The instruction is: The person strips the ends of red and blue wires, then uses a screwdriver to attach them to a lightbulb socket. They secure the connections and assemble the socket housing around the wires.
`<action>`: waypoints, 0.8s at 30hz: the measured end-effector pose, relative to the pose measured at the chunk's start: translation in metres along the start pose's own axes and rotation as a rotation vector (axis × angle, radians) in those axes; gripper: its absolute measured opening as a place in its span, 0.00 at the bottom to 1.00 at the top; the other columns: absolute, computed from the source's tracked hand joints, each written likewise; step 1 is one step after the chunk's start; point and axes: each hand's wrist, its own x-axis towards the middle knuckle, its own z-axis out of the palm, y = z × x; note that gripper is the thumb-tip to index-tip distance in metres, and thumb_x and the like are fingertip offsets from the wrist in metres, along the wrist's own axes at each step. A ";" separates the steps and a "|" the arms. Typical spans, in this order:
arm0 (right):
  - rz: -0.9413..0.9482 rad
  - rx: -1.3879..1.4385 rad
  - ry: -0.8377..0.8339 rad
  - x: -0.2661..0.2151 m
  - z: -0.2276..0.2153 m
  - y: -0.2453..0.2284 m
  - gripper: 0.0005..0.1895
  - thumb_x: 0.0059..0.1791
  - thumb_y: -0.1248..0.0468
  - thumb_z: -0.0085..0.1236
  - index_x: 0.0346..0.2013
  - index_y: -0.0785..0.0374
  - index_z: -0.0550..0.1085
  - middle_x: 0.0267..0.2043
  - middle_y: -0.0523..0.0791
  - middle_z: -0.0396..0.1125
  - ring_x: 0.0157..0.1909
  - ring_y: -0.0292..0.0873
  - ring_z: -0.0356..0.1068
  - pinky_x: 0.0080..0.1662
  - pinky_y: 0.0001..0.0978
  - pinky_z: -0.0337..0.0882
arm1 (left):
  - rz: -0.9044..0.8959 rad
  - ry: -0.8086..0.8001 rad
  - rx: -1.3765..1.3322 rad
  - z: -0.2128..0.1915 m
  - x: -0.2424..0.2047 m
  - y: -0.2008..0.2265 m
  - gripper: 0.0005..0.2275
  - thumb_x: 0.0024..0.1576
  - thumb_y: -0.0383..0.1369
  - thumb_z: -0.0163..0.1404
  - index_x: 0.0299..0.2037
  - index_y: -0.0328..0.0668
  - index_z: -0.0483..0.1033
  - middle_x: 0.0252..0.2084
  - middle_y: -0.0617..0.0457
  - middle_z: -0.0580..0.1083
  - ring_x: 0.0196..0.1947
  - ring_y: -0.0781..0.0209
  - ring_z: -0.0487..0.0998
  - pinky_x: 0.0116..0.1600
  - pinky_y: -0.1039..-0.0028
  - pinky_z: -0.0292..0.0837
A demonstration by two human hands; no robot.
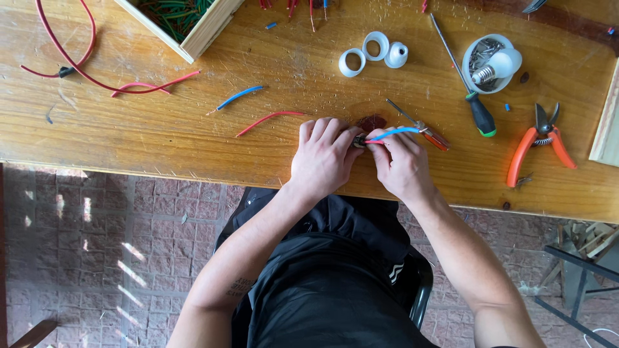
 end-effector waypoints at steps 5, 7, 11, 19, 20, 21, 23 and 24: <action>0.046 0.167 -0.007 0.008 -0.012 0.000 0.06 0.56 0.68 0.58 0.46 0.65 0.77 0.42 0.52 0.74 0.38 0.57 0.72 0.38 0.47 0.72 | 0.004 0.006 -0.003 0.002 -0.001 -0.001 0.15 0.54 0.41 0.59 0.48 0.45 0.77 0.41 0.54 0.70 0.50 0.55 0.72 0.54 0.63 0.61; 0.057 0.220 -0.019 0.009 -0.019 0.006 0.07 0.55 0.67 0.59 0.48 0.65 0.78 0.43 0.52 0.74 0.33 0.52 0.70 0.33 0.43 0.70 | 0.005 0.014 -0.005 0.003 -0.001 -0.002 0.16 0.54 0.41 0.59 0.49 0.46 0.77 0.41 0.54 0.70 0.50 0.55 0.72 0.54 0.63 0.61; 0.052 0.234 -0.040 0.011 -0.022 0.009 0.10 0.55 0.66 0.60 0.50 0.64 0.79 0.41 0.49 0.73 0.30 0.45 0.69 0.30 0.37 0.69 | 0.002 0.012 -0.014 0.003 -0.001 -0.001 0.16 0.54 0.41 0.59 0.49 0.46 0.77 0.41 0.54 0.71 0.50 0.54 0.72 0.54 0.63 0.62; 0.212 0.488 0.110 0.010 -0.023 0.014 0.07 0.58 0.67 0.52 0.45 0.68 0.77 0.41 0.54 0.74 0.32 0.41 0.71 0.32 0.30 0.72 | 0.000 0.016 -0.001 0.000 0.000 0.000 0.15 0.55 0.42 0.57 0.49 0.46 0.77 0.41 0.53 0.71 0.50 0.54 0.73 0.54 0.63 0.62; 0.251 0.624 0.155 0.008 -0.026 0.019 0.07 0.58 0.67 0.50 0.46 0.69 0.73 0.41 0.57 0.72 0.32 0.39 0.70 0.33 0.28 0.71 | -0.003 0.009 0.004 -0.001 0.000 0.001 0.15 0.55 0.42 0.58 0.49 0.46 0.77 0.41 0.53 0.71 0.50 0.54 0.73 0.55 0.63 0.62; 0.294 0.757 0.205 0.003 -0.030 0.025 0.07 0.59 0.67 0.49 0.47 0.71 0.69 0.41 0.59 0.71 0.33 0.38 0.68 0.33 0.26 0.69 | -0.001 0.000 0.004 -0.001 0.001 0.002 0.16 0.55 0.41 0.58 0.49 0.45 0.77 0.41 0.53 0.71 0.51 0.54 0.73 0.55 0.62 0.62; 0.350 0.925 0.235 -0.002 -0.031 0.017 0.07 0.58 0.67 0.49 0.48 0.69 0.68 0.42 0.58 0.71 0.31 0.36 0.67 0.33 0.25 0.68 | 0.005 -0.012 0.018 0.001 -0.002 0.002 0.16 0.56 0.42 0.56 0.51 0.46 0.77 0.42 0.53 0.71 0.51 0.54 0.73 0.56 0.63 0.62; 0.405 1.097 0.258 -0.004 -0.032 0.014 0.07 0.58 0.67 0.49 0.49 0.67 0.67 0.42 0.58 0.72 0.30 0.34 0.66 0.33 0.24 0.66 | 0.006 -0.022 0.034 0.002 -0.002 0.002 0.16 0.58 0.42 0.55 0.52 0.46 0.76 0.42 0.53 0.72 0.52 0.55 0.73 0.56 0.63 0.62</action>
